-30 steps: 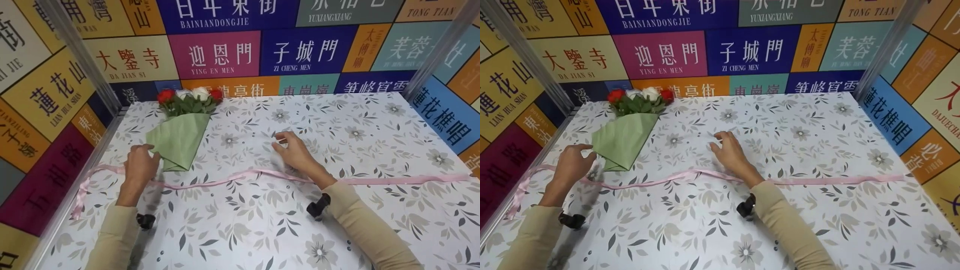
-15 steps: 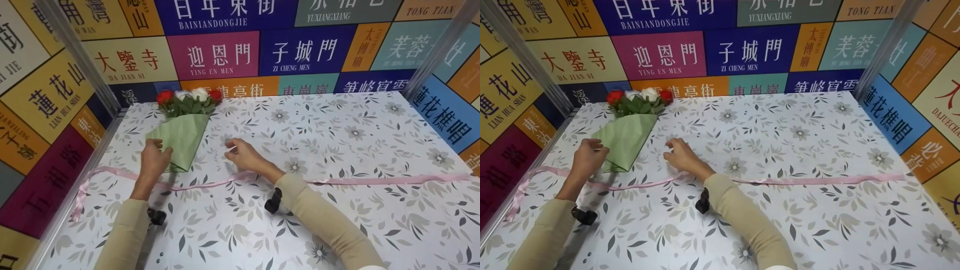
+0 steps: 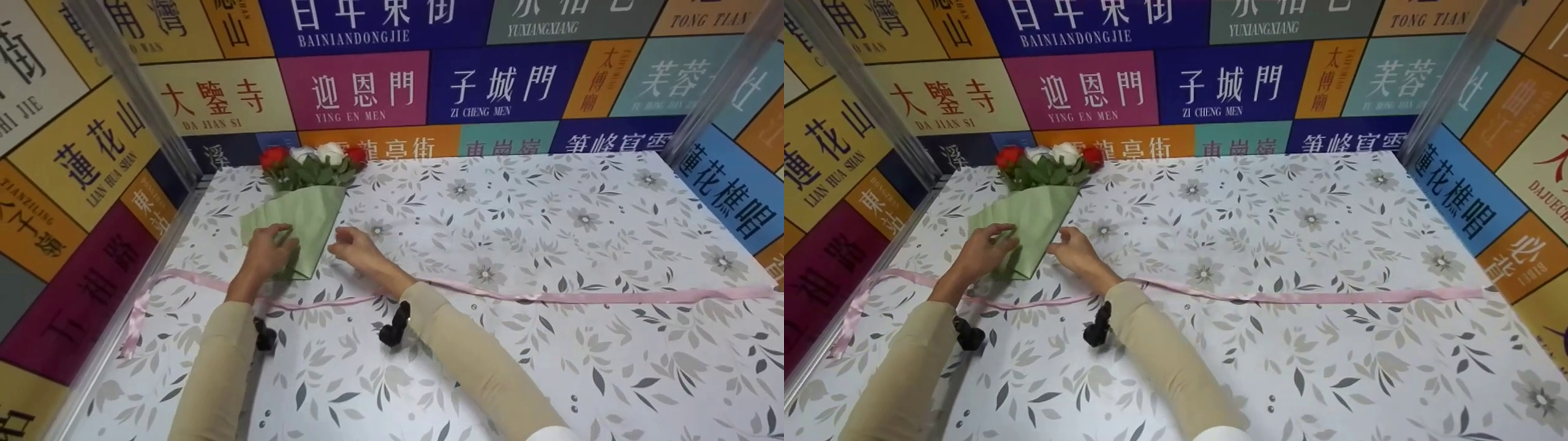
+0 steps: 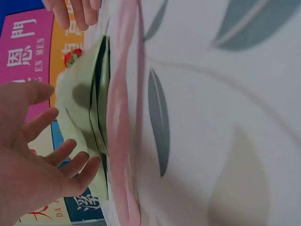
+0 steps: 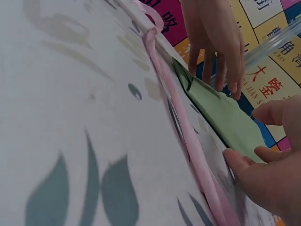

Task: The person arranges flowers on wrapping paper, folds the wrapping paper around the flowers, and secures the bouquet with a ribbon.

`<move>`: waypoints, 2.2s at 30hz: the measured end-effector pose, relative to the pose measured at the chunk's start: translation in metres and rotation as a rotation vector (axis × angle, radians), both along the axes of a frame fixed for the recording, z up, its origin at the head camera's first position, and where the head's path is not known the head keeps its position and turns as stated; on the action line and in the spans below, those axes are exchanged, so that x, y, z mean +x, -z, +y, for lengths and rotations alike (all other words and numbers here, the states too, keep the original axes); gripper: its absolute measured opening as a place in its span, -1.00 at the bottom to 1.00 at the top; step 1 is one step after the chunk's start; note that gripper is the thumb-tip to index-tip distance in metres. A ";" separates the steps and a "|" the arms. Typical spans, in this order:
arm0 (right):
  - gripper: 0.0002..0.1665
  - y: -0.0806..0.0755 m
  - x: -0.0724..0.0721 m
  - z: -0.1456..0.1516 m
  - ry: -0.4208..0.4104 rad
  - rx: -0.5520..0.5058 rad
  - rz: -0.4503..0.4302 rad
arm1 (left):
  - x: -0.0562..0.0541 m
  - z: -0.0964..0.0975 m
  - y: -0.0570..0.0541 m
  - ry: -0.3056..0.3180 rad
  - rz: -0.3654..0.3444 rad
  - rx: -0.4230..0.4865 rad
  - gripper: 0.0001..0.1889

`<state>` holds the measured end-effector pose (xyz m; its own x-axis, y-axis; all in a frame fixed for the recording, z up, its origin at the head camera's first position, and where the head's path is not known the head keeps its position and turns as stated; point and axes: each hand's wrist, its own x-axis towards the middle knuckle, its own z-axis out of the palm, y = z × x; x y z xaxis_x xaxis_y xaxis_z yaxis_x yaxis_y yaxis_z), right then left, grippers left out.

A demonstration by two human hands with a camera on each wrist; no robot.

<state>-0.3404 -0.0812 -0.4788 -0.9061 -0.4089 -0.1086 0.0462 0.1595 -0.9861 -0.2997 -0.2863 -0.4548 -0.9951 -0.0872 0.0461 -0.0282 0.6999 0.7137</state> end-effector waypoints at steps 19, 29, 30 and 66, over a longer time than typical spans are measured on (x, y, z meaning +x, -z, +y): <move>-0.93 -0.007 -0.022 -0.023 0.080 -0.368 -0.371 | -0.001 0.009 -0.004 -0.096 -0.249 -0.383 -0.29; -0.16 -0.003 -0.026 -0.029 0.040 -0.311 -0.333 | 0.005 0.013 0.003 -0.059 -0.249 -0.383 -0.24; -0.16 -0.003 -0.026 -0.030 0.052 -0.305 -0.331 | 0.005 0.014 0.004 -0.054 -0.251 -0.379 -0.24; -0.46 -0.021 -0.032 0.030 0.039 -0.494 -0.298 | -0.003 0.090 -0.008 -0.141 -0.063 0.323 -0.07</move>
